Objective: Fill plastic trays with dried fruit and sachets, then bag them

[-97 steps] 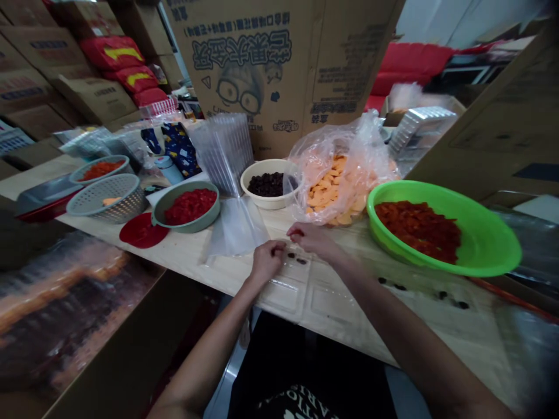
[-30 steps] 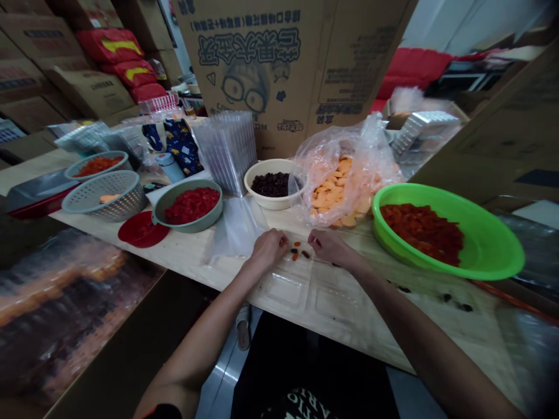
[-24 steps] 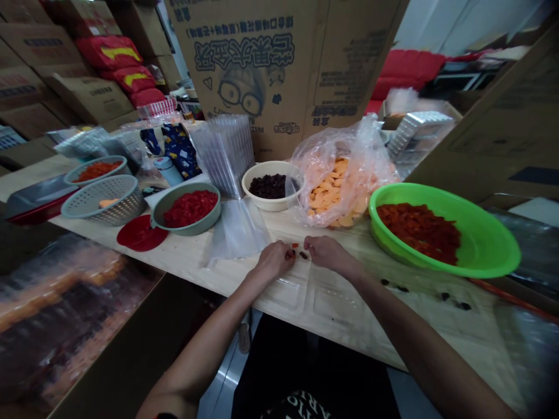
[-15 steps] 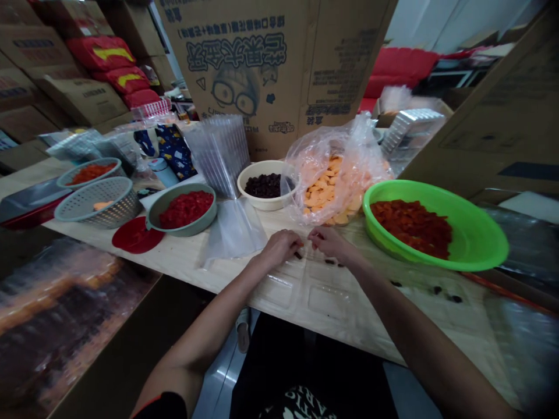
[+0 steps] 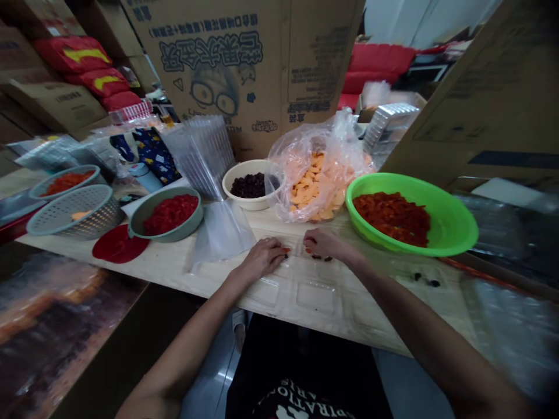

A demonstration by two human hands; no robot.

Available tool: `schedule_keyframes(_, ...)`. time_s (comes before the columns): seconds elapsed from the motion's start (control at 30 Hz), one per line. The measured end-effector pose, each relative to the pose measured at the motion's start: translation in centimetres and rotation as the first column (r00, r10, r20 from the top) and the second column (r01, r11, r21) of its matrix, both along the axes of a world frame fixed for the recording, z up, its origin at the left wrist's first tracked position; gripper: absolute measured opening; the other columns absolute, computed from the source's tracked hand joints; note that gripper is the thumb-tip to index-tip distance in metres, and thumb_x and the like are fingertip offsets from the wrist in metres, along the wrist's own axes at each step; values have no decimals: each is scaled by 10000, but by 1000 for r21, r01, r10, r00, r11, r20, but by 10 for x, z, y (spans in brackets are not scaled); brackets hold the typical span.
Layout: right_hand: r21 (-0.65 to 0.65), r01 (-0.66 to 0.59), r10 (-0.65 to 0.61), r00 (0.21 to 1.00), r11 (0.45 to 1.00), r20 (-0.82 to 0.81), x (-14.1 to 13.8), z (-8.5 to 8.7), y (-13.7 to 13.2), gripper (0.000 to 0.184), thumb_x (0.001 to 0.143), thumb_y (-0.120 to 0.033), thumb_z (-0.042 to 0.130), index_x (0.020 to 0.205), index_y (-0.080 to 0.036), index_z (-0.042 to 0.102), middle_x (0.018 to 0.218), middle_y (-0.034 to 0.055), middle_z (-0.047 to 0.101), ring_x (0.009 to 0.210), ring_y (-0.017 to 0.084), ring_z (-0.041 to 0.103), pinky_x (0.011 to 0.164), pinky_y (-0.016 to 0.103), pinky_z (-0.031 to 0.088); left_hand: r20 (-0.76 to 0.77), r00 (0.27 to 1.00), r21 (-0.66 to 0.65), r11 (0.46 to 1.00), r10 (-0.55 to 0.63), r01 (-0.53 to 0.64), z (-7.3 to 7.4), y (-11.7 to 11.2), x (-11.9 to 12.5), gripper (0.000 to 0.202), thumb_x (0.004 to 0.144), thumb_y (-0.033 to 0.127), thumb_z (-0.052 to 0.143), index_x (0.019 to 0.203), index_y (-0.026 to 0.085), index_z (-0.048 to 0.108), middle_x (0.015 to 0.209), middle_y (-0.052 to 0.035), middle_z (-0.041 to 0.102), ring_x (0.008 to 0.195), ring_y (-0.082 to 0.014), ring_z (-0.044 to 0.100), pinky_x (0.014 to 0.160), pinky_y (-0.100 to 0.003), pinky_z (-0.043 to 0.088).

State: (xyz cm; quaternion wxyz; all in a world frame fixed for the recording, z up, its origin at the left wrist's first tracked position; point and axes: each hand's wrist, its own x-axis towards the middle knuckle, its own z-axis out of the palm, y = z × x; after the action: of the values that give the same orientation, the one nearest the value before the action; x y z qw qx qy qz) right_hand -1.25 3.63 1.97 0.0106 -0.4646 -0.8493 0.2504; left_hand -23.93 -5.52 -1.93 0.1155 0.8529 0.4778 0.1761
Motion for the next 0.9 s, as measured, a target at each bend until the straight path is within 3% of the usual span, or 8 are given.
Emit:
schedule_keyframes(0.2, 103, -39, 33, 998, 994, 54, 5, -1, 10, 301, 884, -147, 461, 917, -133, 759, 924, 83, 761, 801, 156, 649, 699, 224, 416, -4, 998, -17, 998, 57, -57, -5, -6, 2, 250, 988, 325, 503, 1051, 203, 711, 1063, -87, 663, 1027, -211, 587, 929, -350, 442)
schedule_keyframes(0.37, 116, -113, 103, 991, 987, 88, 9, -1, 7, 302, 884, -136, 475, 894, -146, 777, 914, 92, 771, 841, 184, 674, 770, 252, 451, -31, 979, -16, 980, 200, -201, 11, -3, 14, 219, 953, 360, 556, 953, 214, 720, 1017, -71, 655, 981, -215, 586, 882, -350, 442)
schedule_keyframes(0.53, 116, -59, 51, 996, 991, 68, 21, 9, 2, 352, 880, -106, 438, 994, -141, 769, 1017, 93, 772, 904, 181, 687, 784, 240, 462, -73, 939, -110, 933, 337, -343, 29, 13, 51, 205, 911, 279, 557, 902, 209, 749, 949, -65, 684, 901, -205, 634, 805, -313, 467)
schedule_keyframes(0.63, 101, 13, -27, 990, 995, 139, 25, 12, -18, 306, 897, -178, 459, 939, -133, 760, 962, 125, 767, 859, 209, 697, 737, 269, 463, -200, 915, -196, 901, 350, -387, 33, 26, 74, 242, 889, 338, 577, 866, 198, 774, 943, -93, 717, 896, -240, 665, 768, -324, 479)
schedule_keyframes(0.73, 134, 81, -109, 969, 988, 221, 17, 7, -49, 310, 930, -284, 468, 1018, -121, 717, 1014, 179, 737, 903, 278, 702, 736, 331, 479, -273, 901, -272, 871, 339, -410, 34, 31, 87, 229, 854, 353, 617, 881, 196, 782, 940, -104, 744, 893, -243, 684, 742, -305, 486)
schedule_keyframes(0.9, 132, 144, -176, 944, 981, 279, 3, 1, -75, 300, 928, -228, 465, 1159, -113, 619, 1138, 215, 664, 1009, 306, 678, 758, 353, 495, -220, 932, -349, 870, 287, -350, 33, 30, 84, 213, 819, 233, 610, 935, 221, 789, 929, -71, 756, 888, -222, 690, 744, -281, 497)
